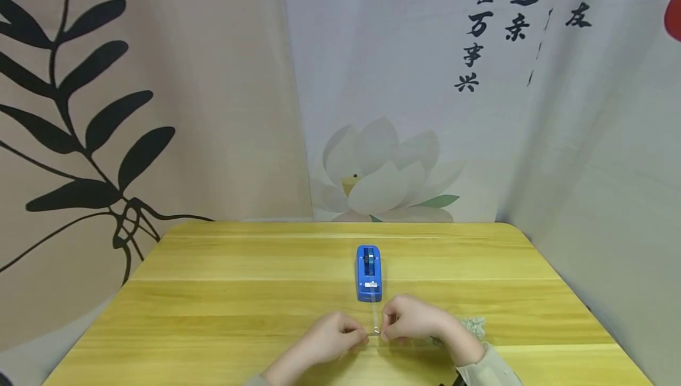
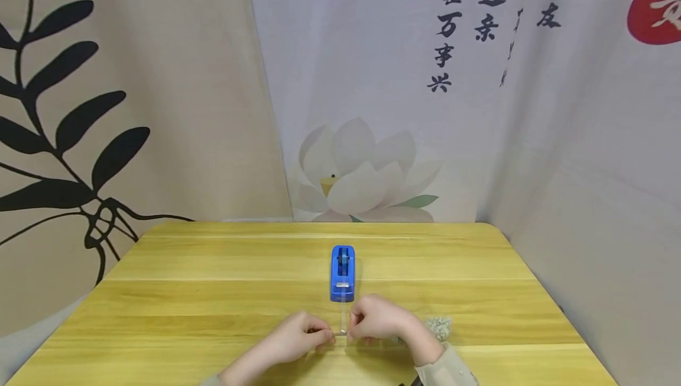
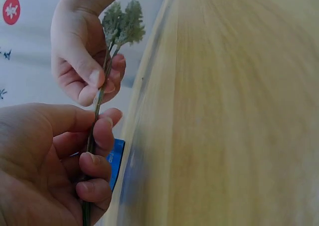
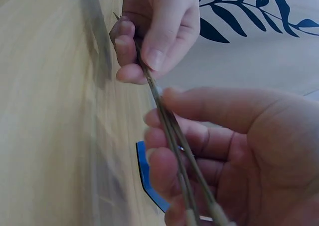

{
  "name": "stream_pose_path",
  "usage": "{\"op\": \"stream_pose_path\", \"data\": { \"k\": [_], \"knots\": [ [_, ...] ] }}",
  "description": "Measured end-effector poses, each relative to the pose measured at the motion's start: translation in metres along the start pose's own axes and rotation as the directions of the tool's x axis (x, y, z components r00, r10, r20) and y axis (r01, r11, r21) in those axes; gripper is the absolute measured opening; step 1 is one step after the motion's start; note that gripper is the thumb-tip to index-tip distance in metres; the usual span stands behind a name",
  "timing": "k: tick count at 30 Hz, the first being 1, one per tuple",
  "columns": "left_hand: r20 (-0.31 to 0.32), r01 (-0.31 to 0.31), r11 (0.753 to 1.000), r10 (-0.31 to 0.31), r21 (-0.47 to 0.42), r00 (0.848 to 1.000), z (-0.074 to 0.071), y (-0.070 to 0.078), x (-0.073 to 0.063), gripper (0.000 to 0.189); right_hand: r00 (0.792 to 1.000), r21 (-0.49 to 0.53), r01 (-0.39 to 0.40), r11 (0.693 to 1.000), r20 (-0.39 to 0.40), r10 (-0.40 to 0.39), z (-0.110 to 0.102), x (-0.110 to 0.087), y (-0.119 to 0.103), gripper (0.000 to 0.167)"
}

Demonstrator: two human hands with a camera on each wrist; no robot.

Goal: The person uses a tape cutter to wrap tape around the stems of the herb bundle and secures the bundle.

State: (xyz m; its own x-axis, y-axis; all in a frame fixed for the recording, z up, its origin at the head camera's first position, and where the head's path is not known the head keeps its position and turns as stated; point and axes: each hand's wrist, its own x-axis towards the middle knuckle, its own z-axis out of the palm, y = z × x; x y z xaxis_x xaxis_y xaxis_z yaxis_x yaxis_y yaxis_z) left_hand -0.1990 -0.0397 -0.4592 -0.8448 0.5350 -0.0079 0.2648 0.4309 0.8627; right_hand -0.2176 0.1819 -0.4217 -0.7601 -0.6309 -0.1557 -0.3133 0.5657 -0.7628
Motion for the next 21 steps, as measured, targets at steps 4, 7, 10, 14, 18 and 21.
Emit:
{"op": "stream_pose_path", "data": {
  "k": [4, 7, 10, 14, 18, 21],
  "knots": [
    [-0.014, 0.003, 1.0, -0.003, -0.008, 1.0, -0.0009, 0.0021, -0.001, 0.013, 1.0, 0.037, -0.002, 0.999, 0.014, 0.001, -0.0027, -0.001, 0.0028, 0.017],
    [-0.031, 0.003, 1.0, -0.003, 0.013, 1.0, -0.0011, 0.0041, -0.0016, 0.011, 1.0, 0.026, -0.009, 1.0, 0.014, 0.009, -0.0045, -0.0013, 0.0039, 0.016],
    [-0.051, -0.001, 0.999, 0.003, 0.037, 0.999, -0.0008, 0.0058, -0.0014, 0.009, 1.0, 0.009, -0.013, 1.0, 0.001, 0.013, -0.0054, -0.0013, 0.0041, 0.013],
    [-0.076, 0.001, 0.998, 0.004, 0.062, 0.997, 0.0004, 0.0062, -0.0006, 0.007, 1.0, -0.005, -0.012, 1.0, -0.022, 0.011, -0.0046, -0.0019, 0.003, 0.011],
    [-0.09, -0.003, 0.997, 0.01, 0.077, 0.996, 0.001, 0.0049, 0.001, 0.005, 0.999, -0.029, -0.009, 1.0, -0.044, 0.008, -0.0028, -0.0018, 0.0018, 0.01],
    [-0.071, -0.015, 0.996, 0.021, 0.089, 0.997, -0.0009, 0.0035, 0.002, 0.005, 0.998, -0.042, -0.003, 0.999, -0.061, 0.0, -0.0008, -0.0005, 0.0018, 0.011]
  ]
}}
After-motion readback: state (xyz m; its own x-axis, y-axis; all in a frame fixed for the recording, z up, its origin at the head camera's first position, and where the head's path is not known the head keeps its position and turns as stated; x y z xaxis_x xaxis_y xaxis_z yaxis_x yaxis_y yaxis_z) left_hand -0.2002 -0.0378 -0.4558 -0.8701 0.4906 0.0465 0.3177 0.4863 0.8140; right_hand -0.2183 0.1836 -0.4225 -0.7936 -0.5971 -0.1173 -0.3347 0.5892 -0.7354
